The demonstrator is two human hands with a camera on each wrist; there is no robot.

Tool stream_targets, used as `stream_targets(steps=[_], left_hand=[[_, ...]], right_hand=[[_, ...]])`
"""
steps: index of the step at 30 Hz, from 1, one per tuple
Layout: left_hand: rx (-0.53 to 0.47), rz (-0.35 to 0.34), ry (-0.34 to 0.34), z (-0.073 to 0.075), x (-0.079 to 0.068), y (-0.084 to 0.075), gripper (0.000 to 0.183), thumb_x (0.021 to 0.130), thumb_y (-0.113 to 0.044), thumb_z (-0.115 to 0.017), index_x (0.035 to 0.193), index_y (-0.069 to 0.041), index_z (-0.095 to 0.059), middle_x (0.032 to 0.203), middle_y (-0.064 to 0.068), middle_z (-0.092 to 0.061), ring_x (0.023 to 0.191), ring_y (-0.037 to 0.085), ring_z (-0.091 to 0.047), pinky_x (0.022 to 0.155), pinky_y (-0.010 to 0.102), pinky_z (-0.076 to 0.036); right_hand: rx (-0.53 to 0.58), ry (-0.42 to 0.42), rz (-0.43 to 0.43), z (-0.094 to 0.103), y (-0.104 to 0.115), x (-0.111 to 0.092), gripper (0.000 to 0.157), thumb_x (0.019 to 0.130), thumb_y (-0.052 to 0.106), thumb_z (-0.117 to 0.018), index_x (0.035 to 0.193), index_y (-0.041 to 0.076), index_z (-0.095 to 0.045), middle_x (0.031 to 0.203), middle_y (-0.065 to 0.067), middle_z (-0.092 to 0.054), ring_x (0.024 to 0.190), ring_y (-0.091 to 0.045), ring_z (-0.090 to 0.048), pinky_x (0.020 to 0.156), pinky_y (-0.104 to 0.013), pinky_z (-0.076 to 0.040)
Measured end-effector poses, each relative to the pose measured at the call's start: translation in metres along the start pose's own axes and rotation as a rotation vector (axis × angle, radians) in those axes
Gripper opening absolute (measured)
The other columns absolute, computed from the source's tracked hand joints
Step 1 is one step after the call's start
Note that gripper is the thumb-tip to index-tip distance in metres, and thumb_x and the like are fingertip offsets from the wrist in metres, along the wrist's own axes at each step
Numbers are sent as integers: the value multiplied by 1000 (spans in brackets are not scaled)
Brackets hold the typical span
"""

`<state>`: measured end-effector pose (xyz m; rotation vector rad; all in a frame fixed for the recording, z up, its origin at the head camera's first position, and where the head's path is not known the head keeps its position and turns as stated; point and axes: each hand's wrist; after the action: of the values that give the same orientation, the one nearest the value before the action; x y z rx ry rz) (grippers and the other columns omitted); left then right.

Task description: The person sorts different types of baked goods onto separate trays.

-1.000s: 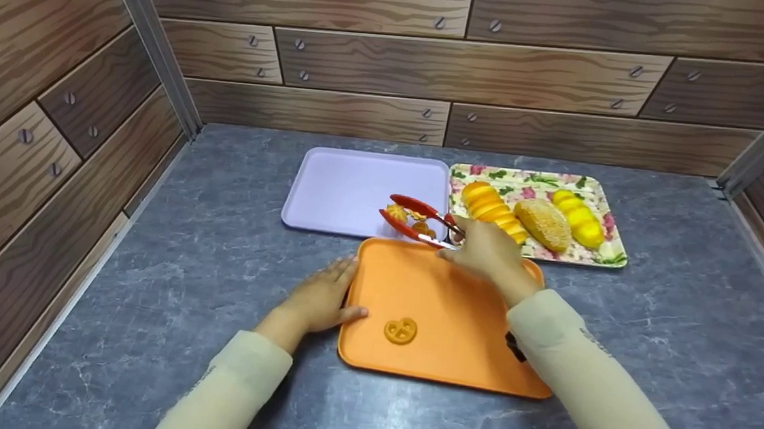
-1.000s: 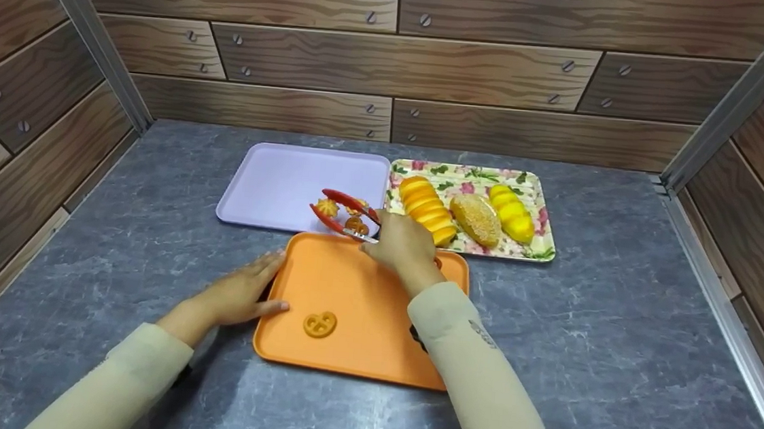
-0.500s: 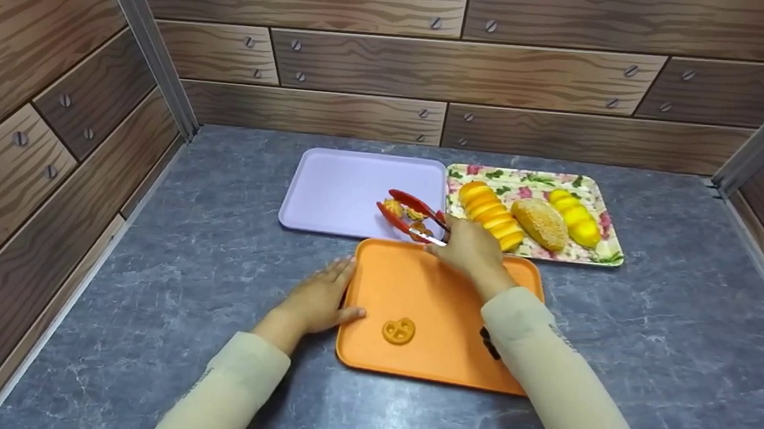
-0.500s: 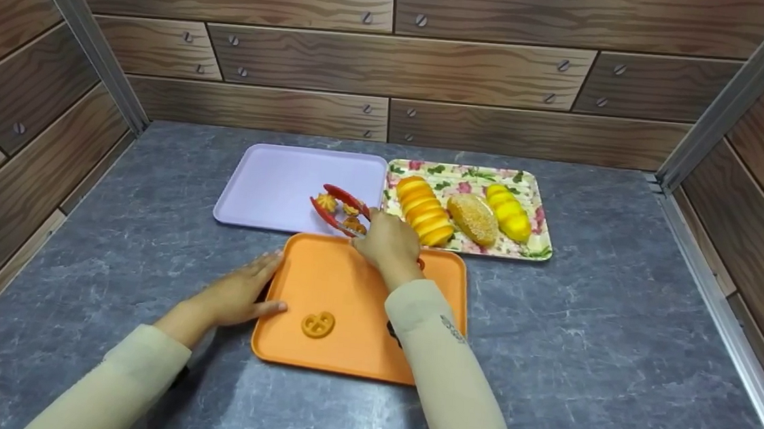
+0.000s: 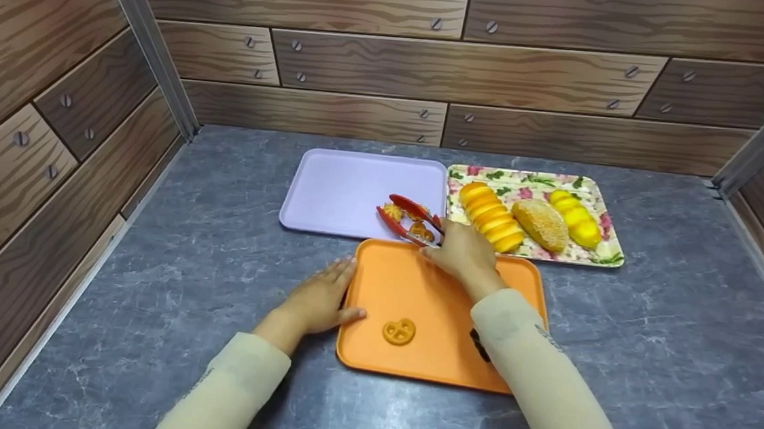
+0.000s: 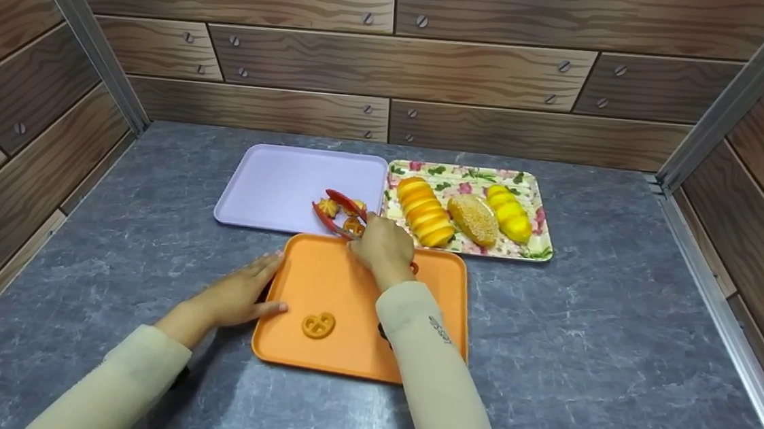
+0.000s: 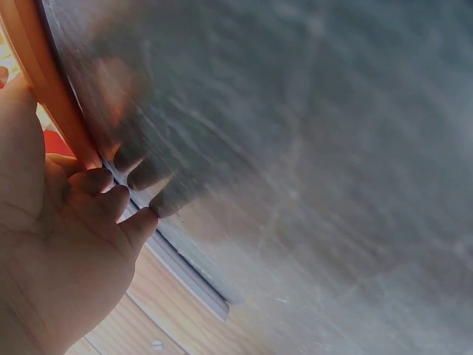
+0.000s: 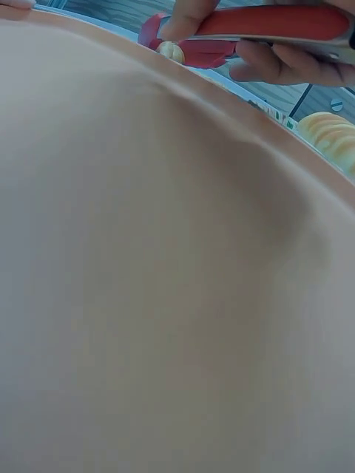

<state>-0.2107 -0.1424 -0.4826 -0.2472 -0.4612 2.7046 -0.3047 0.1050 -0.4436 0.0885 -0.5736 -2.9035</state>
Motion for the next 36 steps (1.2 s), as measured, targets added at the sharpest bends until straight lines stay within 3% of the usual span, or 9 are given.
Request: stream_targets(steps=[11,19,26,36], left_hand=[[15,-7,-3,0,-1,-1,87,92,-51,-55,150,2,-19,153,21,-22,140,34,-20,112,47,-19],[12,-10,-9,0,0,-1,87,91,-51,-56,150,1,-19,153,20,-23,140,34,-21,112,47,-21],[4,-6,-9,0,-1,-1,86,91,-51,-57,151,0,-20,153,19,-23,140,33,-20,111,48,-22],[2,-14,-20,0,-1,-1,87,91,-51,-56,150,1,-20,153,20,-24,140,34,-21,111,48,-22]], right_hand=[[5,-1,-2,-1,-1,0,77,78,47,-73,138,4,-50,118,-18,-62,96,-32,-60,76,-49,-50],[71,-53,-3,5,-3,-3,93,76,52,-73,146,3,-37,125,-19,-58,103,-34,-59,80,-49,-49],[102,-104,22,8,-7,-6,104,73,56,-74,148,-1,-29,119,-16,-60,100,-34,-58,83,-49,-47],[199,-117,29,12,-11,-16,110,71,55,-76,150,-1,-23,130,-19,-53,110,-37,-53,94,-52,-42]])
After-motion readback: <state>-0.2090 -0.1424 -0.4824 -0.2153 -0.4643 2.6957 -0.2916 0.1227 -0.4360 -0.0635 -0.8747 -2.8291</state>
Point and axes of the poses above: each hand's wrist, its own x-axis towards the middle knuckle, its own z-axis out of the back of the hand, y = z × x
